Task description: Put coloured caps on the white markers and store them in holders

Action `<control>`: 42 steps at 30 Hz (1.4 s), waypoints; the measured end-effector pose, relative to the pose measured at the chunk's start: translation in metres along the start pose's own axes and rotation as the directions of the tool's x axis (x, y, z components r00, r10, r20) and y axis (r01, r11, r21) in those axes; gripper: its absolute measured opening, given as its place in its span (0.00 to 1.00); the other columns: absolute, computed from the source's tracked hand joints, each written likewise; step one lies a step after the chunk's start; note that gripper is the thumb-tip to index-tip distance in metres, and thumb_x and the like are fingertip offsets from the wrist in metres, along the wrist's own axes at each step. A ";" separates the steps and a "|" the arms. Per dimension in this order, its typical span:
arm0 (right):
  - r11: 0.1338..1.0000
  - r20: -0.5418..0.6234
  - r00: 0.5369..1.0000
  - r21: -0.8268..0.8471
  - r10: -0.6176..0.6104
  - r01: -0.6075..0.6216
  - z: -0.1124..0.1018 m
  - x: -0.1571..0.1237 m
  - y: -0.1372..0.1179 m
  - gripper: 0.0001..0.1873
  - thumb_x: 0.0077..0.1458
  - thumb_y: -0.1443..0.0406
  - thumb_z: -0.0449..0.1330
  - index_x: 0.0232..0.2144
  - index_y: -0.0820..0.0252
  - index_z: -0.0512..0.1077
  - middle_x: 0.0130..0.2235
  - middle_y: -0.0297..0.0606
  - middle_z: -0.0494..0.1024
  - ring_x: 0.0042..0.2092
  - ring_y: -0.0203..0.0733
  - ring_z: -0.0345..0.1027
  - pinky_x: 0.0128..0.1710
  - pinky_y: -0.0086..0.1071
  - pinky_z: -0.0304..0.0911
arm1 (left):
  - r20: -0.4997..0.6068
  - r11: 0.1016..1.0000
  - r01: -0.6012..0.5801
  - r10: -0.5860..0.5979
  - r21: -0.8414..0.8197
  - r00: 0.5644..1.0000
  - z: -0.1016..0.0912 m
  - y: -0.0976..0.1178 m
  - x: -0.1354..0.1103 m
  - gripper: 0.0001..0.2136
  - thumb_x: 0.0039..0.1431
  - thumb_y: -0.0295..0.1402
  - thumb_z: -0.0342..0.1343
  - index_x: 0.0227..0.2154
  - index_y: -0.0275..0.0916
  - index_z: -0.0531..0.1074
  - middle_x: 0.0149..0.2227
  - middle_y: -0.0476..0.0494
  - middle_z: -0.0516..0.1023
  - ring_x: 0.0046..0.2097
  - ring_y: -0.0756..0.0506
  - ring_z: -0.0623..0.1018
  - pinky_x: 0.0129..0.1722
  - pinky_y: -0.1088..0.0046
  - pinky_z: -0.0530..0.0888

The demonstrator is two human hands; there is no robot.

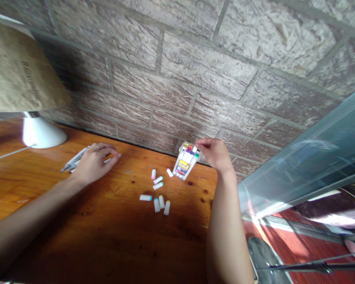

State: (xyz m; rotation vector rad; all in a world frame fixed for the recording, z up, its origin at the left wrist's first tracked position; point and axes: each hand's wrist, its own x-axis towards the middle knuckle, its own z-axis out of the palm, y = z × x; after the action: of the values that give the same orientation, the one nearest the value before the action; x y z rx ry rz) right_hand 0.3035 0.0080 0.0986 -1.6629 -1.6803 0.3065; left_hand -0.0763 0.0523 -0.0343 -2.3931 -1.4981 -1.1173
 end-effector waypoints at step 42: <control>0.958 -0.011 0.989 -0.245 0.149 -0.147 0.005 -0.005 -0.012 0.12 0.46 0.60 0.65 0.31 0.60 0.84 0.25 0.37 0.83 0.32 0.45 0.78 0.32 0.30 0.64 | 0.029 0.999 0.028 -0.027 -0.023 0.999 -0.001 0.002 0.000 0.15 0.63 0.44 0.49 0.33 0.42 0.76 0.42 0.39 0.80 0.45 0.38 0.77 0.52 0.58 0.70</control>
State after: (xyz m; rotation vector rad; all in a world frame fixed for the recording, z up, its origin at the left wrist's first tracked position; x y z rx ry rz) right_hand 0.2907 0.0037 0.1008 -1.9772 -1.6554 0.1815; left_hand -0.0755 0.0508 -0.0332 -2.4206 -1.5398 -1.1172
